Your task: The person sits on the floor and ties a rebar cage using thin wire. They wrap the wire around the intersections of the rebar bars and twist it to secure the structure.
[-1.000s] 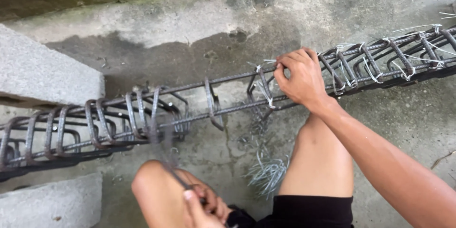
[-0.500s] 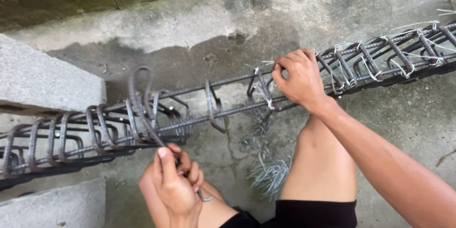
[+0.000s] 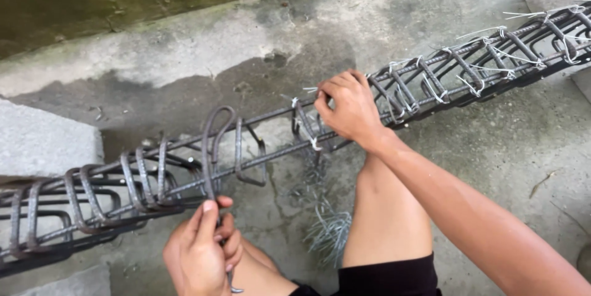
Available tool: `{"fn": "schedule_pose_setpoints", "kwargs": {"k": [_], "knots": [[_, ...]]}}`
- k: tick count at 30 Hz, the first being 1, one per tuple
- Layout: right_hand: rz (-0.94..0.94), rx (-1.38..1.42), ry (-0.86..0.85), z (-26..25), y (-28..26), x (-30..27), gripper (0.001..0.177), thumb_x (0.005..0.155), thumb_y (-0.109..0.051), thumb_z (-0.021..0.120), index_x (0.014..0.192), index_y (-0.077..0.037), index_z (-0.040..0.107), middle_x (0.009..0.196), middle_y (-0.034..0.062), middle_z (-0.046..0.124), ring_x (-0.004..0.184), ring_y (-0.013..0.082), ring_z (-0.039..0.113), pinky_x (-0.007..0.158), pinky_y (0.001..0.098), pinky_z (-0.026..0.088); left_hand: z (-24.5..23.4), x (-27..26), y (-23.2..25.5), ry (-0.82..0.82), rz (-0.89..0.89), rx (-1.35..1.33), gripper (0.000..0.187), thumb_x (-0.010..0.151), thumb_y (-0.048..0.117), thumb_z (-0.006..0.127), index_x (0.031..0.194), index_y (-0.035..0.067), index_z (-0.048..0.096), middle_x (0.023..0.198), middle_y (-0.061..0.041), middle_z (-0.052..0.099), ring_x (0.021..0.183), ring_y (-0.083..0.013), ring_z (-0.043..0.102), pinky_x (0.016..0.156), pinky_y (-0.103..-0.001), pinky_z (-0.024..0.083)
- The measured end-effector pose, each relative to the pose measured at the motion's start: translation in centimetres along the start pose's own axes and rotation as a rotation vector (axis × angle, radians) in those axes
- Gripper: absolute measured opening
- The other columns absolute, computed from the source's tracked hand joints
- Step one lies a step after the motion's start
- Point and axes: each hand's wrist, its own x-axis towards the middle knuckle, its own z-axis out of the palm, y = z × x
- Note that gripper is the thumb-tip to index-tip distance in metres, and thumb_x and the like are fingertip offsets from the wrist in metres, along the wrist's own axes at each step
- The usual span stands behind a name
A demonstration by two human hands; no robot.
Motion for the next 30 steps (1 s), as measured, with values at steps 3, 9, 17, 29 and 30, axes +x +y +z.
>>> {"fn": "schedule_pose_setpoints", "kwargs": {"k": [3, 9, 17, 29, 30], "knots": [[0.009, 0.027, -0.006, -0.1, 0.1, 0.0, 0.016, 0.085, -0.011, 0.067, 0.093, -0.001, 0.077, 0.096, 0.0075, 0.077, 0.091, 0.0260, 0.065, 0.103, 0.0407, 0.043, 2.2, -2.0, 0.7, 0.093, 0.289, -0.168, 0.028, 0.110, 0.027, 0.044, 0.107, 0.005, 0.061, 0.056, 0.003, 0.033, 0.037, -0.0053, 0.018, 0.027, -0.026, 0.011], [-0.002, 0.055, -0.040, -0.1, 0.2, -0.1, 0.013, 0.086, -0.011, 0.065, 0.088, -0.003, 0.075, 0.095, 0.0059, 0.077, 0.093, 0.0258, 0.065, 0.104, 0.0408, 0.042, 4.0, -5.4, -1.3, 0.344, 0.520, -0.370, 0.049, 0.098, 0.064, 0.047, 0.085, 0.018, 0.048, 0.048, 0.009, 0.025, 0.034, -0.0029, 0.013, 0.026, -0.023, 0.007], [0.040, 0.055, -0.077, -0.2, 0.0, -0.2, 0.016, 0.090, -0.009, 0.064, 0.091, -0.002, 0.078, 0.100, 0.0065, 0.078, 0.096, 0.0244, 0.066, 0.108, 0.0418, 0.040, -5.5, -4.6, -17.5, 0.045, 0.201, -0.445, 0.057, 0.110, 0.055, 0.036, 0.093, 0.004, 0.057, 0.045, 0.002, 0.022, 0.027, -0.0104, 0.014, 0.022, -0.032, 0.011], [0.039, 0.050, -0.063, -0.1, 0.2, -0.3, 0.015, 0.090, -0.008, 0.065, 0.092, -0.001, 0.078, 0.099, 0.0071, 0.078, 0.095, 0.0247, 0.066, 0.108, 0.0402, 0.040, -0.2, -6.4, -14.6, 0.245, 0.316, -0.383, 0.053, 0.108, 0.055, 0.038, 0.083, 0.009, 0.045, 0.048, 0.001, 0.024, 0.033, -0.0087, 0.011, 0.025, -0.029, 0.010], [0.032, 0.048, -0.060, -0.1, 0.2, -0.3, 0.015, 0.090, -0.008, 0.065, 0.093, -0.001, 0.078, 0.099, 0.0078, 0.078, 0.094, 0.0256, 0.065, 0.107, 0.0399, 0.040, 1.2, -6.8, -13.9, 0.390, 0.313, -0.329, 0.052, 0.109, 0.053, 0.037, 0.082, 0.009, 0.043, 0.049, 0.000, 0.026, 0.034, -0.0081, 0.012, 0.028, -0.028, 0.008]]}}
